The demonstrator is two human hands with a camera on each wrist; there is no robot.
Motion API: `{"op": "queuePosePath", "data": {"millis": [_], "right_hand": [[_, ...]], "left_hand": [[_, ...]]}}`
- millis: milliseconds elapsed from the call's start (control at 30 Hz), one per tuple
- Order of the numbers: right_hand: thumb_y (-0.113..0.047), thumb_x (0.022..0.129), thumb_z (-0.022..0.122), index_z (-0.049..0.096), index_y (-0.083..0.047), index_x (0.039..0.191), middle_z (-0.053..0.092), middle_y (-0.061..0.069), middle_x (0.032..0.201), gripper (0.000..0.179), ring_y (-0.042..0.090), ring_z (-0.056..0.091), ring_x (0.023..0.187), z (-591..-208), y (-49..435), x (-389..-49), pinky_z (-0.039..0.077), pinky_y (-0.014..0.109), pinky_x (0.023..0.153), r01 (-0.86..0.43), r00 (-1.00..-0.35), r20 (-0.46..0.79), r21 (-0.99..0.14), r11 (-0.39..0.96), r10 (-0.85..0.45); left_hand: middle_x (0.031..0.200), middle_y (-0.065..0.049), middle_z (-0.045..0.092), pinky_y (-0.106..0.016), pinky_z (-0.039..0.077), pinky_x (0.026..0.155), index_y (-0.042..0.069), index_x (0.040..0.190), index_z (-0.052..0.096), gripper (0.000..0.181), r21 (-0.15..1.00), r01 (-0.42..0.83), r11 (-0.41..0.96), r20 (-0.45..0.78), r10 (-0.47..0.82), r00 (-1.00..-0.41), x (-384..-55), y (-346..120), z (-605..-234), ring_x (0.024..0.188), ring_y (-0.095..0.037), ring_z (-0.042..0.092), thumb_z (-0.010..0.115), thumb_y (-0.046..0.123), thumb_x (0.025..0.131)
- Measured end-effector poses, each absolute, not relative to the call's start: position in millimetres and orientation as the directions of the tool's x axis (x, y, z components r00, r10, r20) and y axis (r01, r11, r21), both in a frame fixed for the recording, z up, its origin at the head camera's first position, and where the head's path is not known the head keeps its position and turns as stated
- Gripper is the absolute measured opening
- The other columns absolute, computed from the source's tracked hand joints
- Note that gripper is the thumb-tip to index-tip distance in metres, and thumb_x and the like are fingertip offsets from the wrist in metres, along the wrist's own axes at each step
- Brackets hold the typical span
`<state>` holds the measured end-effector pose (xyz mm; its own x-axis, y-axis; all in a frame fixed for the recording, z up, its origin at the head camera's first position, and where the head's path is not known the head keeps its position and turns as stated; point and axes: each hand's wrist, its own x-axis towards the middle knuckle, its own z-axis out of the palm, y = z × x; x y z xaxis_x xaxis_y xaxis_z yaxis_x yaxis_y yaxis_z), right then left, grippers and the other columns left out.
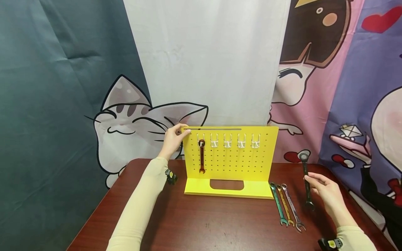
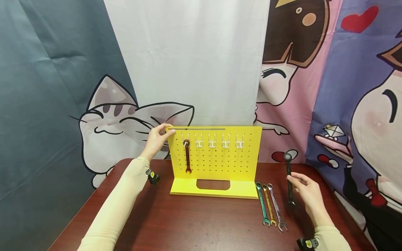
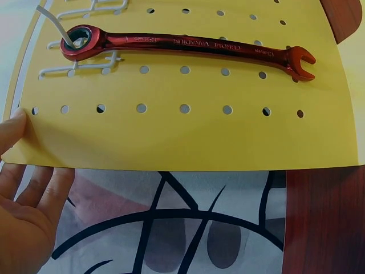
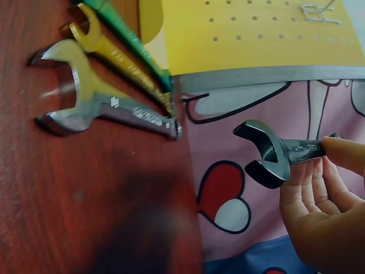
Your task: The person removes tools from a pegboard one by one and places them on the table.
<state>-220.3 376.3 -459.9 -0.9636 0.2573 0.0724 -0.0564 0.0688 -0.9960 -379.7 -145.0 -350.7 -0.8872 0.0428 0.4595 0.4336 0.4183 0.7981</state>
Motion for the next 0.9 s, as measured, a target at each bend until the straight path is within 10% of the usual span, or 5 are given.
{"op": "queuePosePath", "data": {"millis": [300,900], "right_hand": [[-0.028,0.097,0.070,0.072,-0.035,0.100,0.065,-0.026,0.087,0.008,-0.001,0.063,0.077,-479.4,380.7,-225.6,0.053,0.023,0.067,0.034,-0.975,0.026,-0.964,0.263,0.223],[-0.024,0.099,0.066,0.056,0.018,0.128,0.070,0.000,0.102,0.051,0.008,0.063,0.079,-502.2,388.0,-233.6,0.055,0.028,0.071,0.152,-0.985,-0.106,-0.903,0.401,0.134]], "left_hand": [[0.122,-0.008,0.068,-0.039,0.054,0.077,0.014,0.118,0.071,0.032,0.800,0.430,0.418,0.456,0.042,-0.889,-379.2,-145.6,-350.5,0.091,-0.029,0.068,0.073,0.035,0.095],[0.117,-0.007,0.069,-0.037,0.054,0.076,0.014,0.117,0.071,0.030,0.804,0.432,0.408,0.457,0.042,-0.889,-380.8,-145.1,-350.7,0.089,-0.026,0.069,0.073,0.034,0.095]]}}
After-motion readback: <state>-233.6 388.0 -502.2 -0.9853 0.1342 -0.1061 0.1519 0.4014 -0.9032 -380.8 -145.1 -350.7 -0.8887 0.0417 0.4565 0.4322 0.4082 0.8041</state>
